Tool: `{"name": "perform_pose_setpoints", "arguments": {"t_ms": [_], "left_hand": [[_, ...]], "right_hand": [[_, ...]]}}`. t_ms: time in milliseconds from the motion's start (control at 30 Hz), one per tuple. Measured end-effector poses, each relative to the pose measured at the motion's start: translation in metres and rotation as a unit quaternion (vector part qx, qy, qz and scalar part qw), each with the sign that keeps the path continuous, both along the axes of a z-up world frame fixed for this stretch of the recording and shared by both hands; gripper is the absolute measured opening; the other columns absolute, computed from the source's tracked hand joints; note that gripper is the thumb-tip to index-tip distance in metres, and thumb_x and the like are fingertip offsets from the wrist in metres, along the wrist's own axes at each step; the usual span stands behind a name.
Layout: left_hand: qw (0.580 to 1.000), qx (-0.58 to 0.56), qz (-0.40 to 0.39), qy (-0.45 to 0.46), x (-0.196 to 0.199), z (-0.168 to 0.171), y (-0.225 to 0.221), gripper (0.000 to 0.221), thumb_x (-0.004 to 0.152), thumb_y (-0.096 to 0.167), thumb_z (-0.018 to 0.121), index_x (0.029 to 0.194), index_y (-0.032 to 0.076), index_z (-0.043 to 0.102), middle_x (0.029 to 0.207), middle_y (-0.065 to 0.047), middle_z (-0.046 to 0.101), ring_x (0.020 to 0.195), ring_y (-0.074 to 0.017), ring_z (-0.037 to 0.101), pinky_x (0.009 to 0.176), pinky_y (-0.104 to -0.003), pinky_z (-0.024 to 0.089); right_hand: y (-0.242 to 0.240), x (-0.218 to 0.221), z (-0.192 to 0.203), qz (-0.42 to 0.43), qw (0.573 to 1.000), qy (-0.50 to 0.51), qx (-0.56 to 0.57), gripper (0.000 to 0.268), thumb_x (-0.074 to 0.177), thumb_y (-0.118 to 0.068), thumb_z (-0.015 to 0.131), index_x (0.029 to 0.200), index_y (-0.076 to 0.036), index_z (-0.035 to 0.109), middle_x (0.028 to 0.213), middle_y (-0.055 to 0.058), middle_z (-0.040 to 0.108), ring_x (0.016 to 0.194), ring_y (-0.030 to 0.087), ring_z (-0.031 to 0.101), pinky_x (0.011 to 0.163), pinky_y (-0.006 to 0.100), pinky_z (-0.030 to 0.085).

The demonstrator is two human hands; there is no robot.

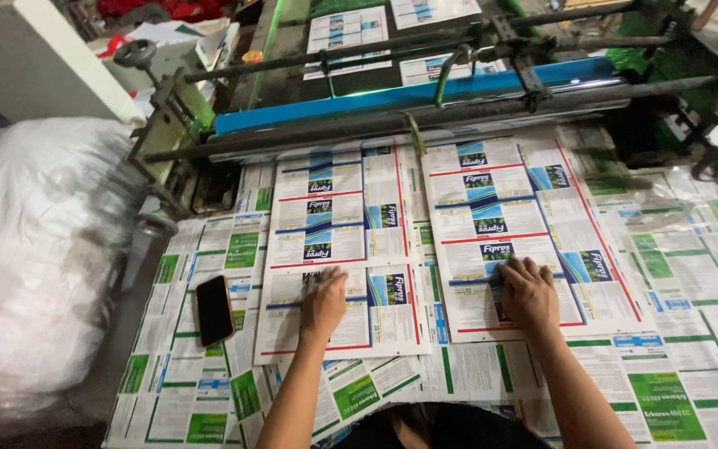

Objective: Aligning and feeding large printed sheets into a label processing or cutting machine.

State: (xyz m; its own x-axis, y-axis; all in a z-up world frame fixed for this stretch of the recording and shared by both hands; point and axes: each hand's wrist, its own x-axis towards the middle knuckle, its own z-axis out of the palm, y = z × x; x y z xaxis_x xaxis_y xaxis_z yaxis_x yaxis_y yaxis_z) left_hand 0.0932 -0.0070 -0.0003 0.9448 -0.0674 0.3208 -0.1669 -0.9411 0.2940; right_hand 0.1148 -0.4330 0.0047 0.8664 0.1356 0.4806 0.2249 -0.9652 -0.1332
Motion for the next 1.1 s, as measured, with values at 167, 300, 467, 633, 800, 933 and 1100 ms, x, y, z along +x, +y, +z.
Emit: {"name": "perform_pose_setpoints", "arguments": {"t_ms": [167,300,467,633,800,933,1100], "left_hand": [[0.996,-0.019,-0.013,0.083,-0.044,0.03,-0.011,0.038,0.095,0.023,0.062,0.129,0.007,0.066,0.147,-0.012,0.055,0.139,-0.0325,0.047,0.113,-0.054,0.037],[0.991,0.001,-0.027,0.129,-0.076,0.007,0.0,0.044,0.095,0.025,0.061,0.135,0.007,0.063,0.153,-0.011,0.05,0.145,-0.0315,0.042,0.117,-0.054,0.031],[0.98,0.029,-0.041,0.191,-0.106,0.007,0.007,0.047,0.099,0.034,0.058,0.14,0.011,0.059,0.159,-0.008,0.044,0.151,-0.0311,0.034,0.123,-0.055,0.023],[0.979,0.017,-0.05,0.199,-0.117,0.014,0.005,0.071,0.088,0.046,0.068,0.149,0.012,0.054,0.163,-0.01,0.04,0.15,-0.0325,0.03,0.121,-0.055,0.02],[0.984,0.02,-0.049,0.171,-0.114,-0.006,0.012,0.066,0.091,0.048,0.068,0.141,0.008,0.056,0.157,-0.013,0.043,0.151,-0.0348,0.031,0.124,-0.056,0.016],[0.987,0.013,-0.046,0.153,-0.11,-0.019,0.016,0.069,0.091,0.05,0.065,0.147,0.01,0.056,0.157,-0.013,0.042,0.15,-0.0356,0.031,0.123,-0.059,0.014],[0.98,0.056,-0.071,0.177,-0.105,-0.034,0.024,0.071,0.094,0.054,0.058,0.15,0.01,0.052,0.159,-0.016,0.037,0.151,-0.0385,0.026,0.121,-0.065,0.01]], "right_hand": [[-0.001,-0.007,0.005,-0.007,0.999,0.035,0.032,0.035,0.093,-0.018,0.059,0.126,-0.019,0.072,0.141,0.005,0.065,0.137,0.028,0.056,0.119,0.05,0.039],[0.001,-0.003,0.007,-0.003,0.999,0.03,0.031,0.038,0.088,-0.019,0.063,0.125,-0.016,0.071,0.143,0.007,0.063,0.138,0.029,0.054,0.119,0.053,0.037],[-0.001,-0.002,0.004,0.011,0.999,0.038,0.032,0.041,0.085,-0.019,0.066,0.127,-0.017,0.069,0.143,0.01,0.06,0.137,0.034,0.05,0.116,0.056,0.034],[-0.012,0.001,-0.002,0.024,0.997,0.073,0.03,0.042,0.088,-0.02,0.065,0.13,-0.018,0.067,0.146,0.01,0.059,0.142,0.032,0.048,0.118,0.055,0.033],[-0.024,-0.013,-0.009,0.092,0.981,0.167,-0.036,0.041,0.096,-0.027,0.067,0.136,-0.024,0.065,0.154,0.009,0.051,0.146,0.037,0.039,0.121,0.056,0.029],[-0.027,-0.057,0.039,0.107,0.968,0.228,-0.002,0.051,0.088,-0.033,0.075,0.136,-0.022,0.062,0.156,0.009,0.046,0.149,0.034,0.033,0.122,0.053,0.028],[-0.032,-0.069,0.049,0.138,0.951,0.277,0.012,0.07,0.076,-0.035,0.085,0.142,-0.024,0.063,0.161,0.007,0.043,0.148,0.032,0.033,0.119,0.052,0.03]]}}
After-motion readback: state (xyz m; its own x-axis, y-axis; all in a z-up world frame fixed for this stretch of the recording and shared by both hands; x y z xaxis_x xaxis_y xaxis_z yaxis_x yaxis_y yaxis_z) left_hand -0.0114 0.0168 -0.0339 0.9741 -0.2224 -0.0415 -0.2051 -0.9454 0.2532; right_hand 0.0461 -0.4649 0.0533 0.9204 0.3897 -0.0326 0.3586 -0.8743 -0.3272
